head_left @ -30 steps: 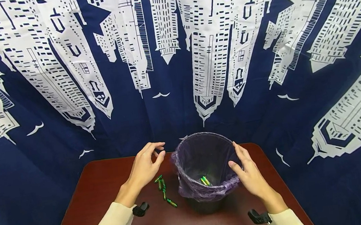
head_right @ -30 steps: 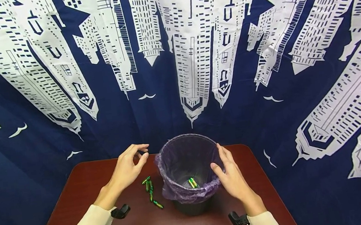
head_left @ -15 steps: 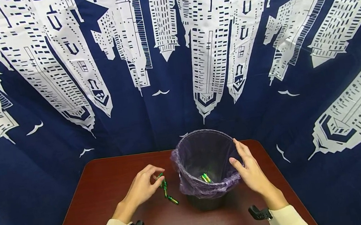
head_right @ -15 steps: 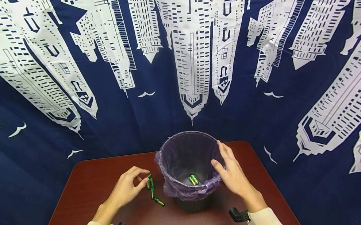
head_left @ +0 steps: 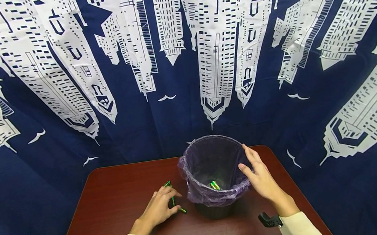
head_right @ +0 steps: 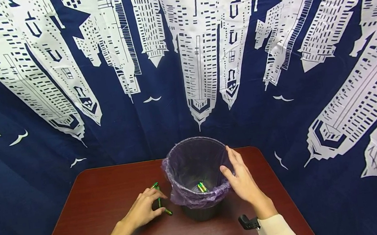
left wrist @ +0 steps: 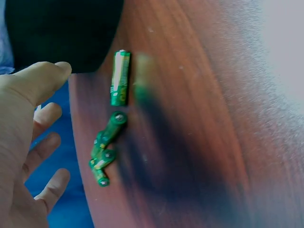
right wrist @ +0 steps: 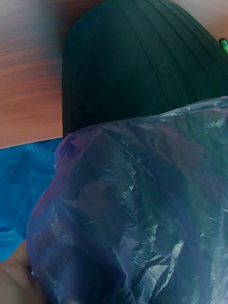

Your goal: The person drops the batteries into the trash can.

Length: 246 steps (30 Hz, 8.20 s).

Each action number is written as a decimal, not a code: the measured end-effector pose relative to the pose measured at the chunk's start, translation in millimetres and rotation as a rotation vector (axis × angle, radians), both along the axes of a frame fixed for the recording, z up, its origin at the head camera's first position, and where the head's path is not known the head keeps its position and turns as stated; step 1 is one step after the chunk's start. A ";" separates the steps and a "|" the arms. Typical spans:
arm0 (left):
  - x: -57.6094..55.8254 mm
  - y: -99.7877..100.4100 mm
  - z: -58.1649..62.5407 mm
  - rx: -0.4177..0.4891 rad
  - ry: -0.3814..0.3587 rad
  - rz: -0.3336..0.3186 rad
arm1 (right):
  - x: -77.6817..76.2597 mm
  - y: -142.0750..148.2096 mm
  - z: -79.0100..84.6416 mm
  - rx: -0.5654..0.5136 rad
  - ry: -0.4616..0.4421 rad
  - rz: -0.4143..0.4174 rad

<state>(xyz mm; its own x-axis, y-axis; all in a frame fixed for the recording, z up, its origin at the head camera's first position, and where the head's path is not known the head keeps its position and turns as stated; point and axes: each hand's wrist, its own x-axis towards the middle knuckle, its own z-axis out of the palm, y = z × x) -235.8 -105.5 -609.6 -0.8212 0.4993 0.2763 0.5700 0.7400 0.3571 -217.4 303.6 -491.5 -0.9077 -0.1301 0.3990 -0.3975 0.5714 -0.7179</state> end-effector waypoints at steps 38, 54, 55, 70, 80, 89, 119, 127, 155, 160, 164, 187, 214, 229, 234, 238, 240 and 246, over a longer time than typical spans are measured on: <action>-11.8 6.2 -44.2 -0.022 -0.028 -0.083 | -1.7 2.1 -2.8 -0.016 0.014 -0.006; -10.3 7.0 -43.3 -0.018 0.037 -0.099 | -1.6 -0.3 -2.1 -0.013 0.019 -0.006; -10.3 7.0 -42.1 -0.013 0.041 -0.097 | -1.4 -0.2 -1.8 -0.015 0.018 -0.006; -8.0 4.4 -20.9 0.089 0.118 -0.078 | 0.5 0.3 0.2 -0.031 0.002 0.008; -11.6 0.4 0.9 0.183 0.115 -0.100 | 0.4 1.3 -1.2 -0.041 -0.006 0.013; -19.0 -4.1 25.2 0.308 0.095 -0.158 | -0.4 1.2 0.2 -0.034 0.004 0.013; -28.9 -17.6 76.9 0.346 0.244 -0.069 | 0.4 1.9 -0.2 -0.017 0.001 -0.005; -30.3 -21.3 87.7 0.360 0.243 -0.060 | 1.4 1.8 -0.2 -0.012 -0.006 -0.006; -37.7 -14.6 128.3 0.409 0.334 -0.083 | 1.1 0.2 1.0 -0.011 -0.004 -0.004; -40.2 -11.5 136.1 0.413 0.346 -0.090 | 2.3 -0.3 2.3 -0.014 -0.009 -0.005; -42.1 -8.5 144.4 0.409 0.331 -0.089 | 2.3 -0.8 3.1 -0.020 -0.011 -0.003; -52.2 24.9 191.1 0.351 0.354 -0.163 | 0.5 -2.3 0.8 -0.024 -0.009 -0.002; -62.1 66.1 237.8 0.166 0.276 -0.204 | 1.6 -2.1 2.6 -0.010 -0.014 -0.006; -61.0 81.3 246.8 0.123 0.228 -0.211 | 1.6 -2.6 2.6 -0.004 -0.006 -0.008; -60.3 80.8 246.4 0.113 0.211 -0.181 | 1.3 -2.6 1.9 -0.007 -0.004 -0.007; -58.6 77.0 244.2 0.113 0.231 -0.171 | 1.5 -3.2 1.8 -0.007 -0.008 -0.008; -57.9 74.7 242.1 0.118 0.239 -0.168 | 1.6 -3.5 1.9 -0.006 -0.010 -0.008; -56.3 69.4 236.4 0.117 0.227 -0.159 | 1.4 -3.4 1.1 0.002 -0.003 -0.011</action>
